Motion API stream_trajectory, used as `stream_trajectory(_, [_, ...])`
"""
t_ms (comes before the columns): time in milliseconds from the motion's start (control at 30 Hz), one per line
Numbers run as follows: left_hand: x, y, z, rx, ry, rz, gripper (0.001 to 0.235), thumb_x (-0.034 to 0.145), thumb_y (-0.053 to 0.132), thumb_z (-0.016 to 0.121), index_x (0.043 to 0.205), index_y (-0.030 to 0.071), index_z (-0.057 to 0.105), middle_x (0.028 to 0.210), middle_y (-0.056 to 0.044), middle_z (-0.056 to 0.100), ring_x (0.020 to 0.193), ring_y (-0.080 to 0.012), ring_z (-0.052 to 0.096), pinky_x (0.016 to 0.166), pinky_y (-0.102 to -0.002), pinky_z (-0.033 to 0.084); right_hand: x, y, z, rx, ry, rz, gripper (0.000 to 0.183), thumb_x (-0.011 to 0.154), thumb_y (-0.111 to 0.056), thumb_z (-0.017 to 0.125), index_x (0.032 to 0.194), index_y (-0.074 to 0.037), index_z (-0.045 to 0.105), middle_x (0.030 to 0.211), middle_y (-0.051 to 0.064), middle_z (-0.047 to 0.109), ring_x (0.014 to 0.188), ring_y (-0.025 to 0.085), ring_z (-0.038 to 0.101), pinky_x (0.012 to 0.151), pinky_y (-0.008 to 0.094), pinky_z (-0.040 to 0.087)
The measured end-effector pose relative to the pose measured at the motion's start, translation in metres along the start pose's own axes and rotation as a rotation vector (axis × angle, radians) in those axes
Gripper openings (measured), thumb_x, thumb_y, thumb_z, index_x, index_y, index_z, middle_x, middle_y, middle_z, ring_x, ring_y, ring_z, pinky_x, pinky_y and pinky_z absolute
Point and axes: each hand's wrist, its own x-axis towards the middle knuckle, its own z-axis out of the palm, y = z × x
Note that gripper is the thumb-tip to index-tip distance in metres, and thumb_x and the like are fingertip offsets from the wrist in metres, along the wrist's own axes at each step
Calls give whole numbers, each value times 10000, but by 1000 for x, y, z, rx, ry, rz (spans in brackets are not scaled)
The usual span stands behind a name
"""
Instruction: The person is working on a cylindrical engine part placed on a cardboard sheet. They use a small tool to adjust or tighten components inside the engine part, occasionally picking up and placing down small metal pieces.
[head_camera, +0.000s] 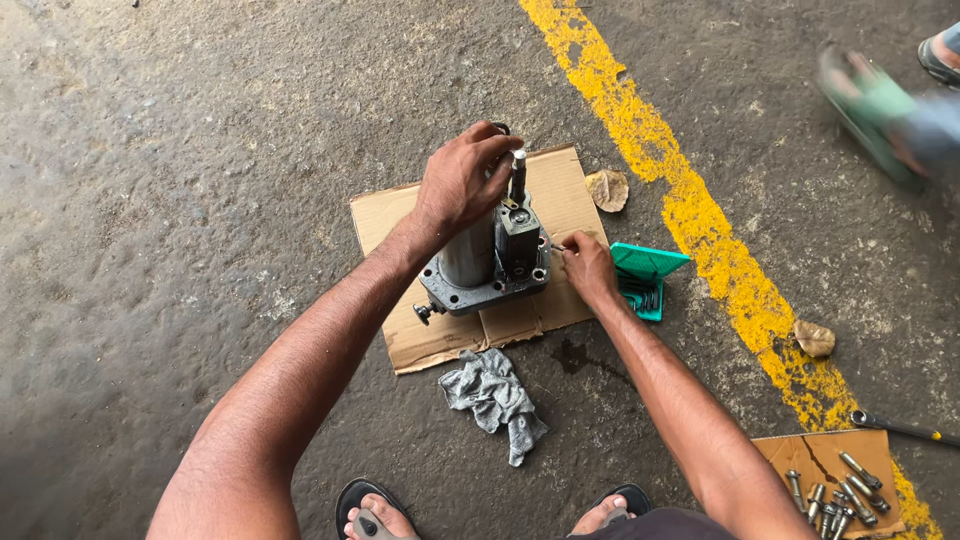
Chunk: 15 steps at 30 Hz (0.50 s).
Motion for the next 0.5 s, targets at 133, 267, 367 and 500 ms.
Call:
stream_trajectory(133, [1,-2,-1,-2,73,-36,299,988,237,568,1189,100,742,1172,-113,693,1077,-286,704,956,-442,550,8,-22,-14,-206,139,-223,168,965,-143,682,1073,-17,710,1084,163,740,952,268,732,805,408,605])
stream_trajectory(267, [-2,0,-4,-65,165,-22,251,1009,205,570,1161,99,740,1100,-106,685,981,-266,712,884,-425,570,30,-83,-38,45,150,-372,306,990,-212,703,1226,-29,634,1239,167,708,1170,277,693,951,407,609])
stream_trajectory(367, [-11,4,-5,-152,292,1,182,1040,169,571,1133,87,705,1091,-97,666,880,-220,723,790,-363,597,39,-138,-56,129,-26,-484,521,935,-193,724,1387,-34,518,1374,208,619,1270,304,616,975,431,581])
stream_trajectory(500, [-15,10,-2,-138,406,-18,117,1046,148,606,1118,80,668,1056,-87,645,800,-189,716,696,-313,588,45,-193,-65,-6,-306,-582,680,876,-216,753,1473,-98,451,1393,221,590,1226,328,625,968,461,553])
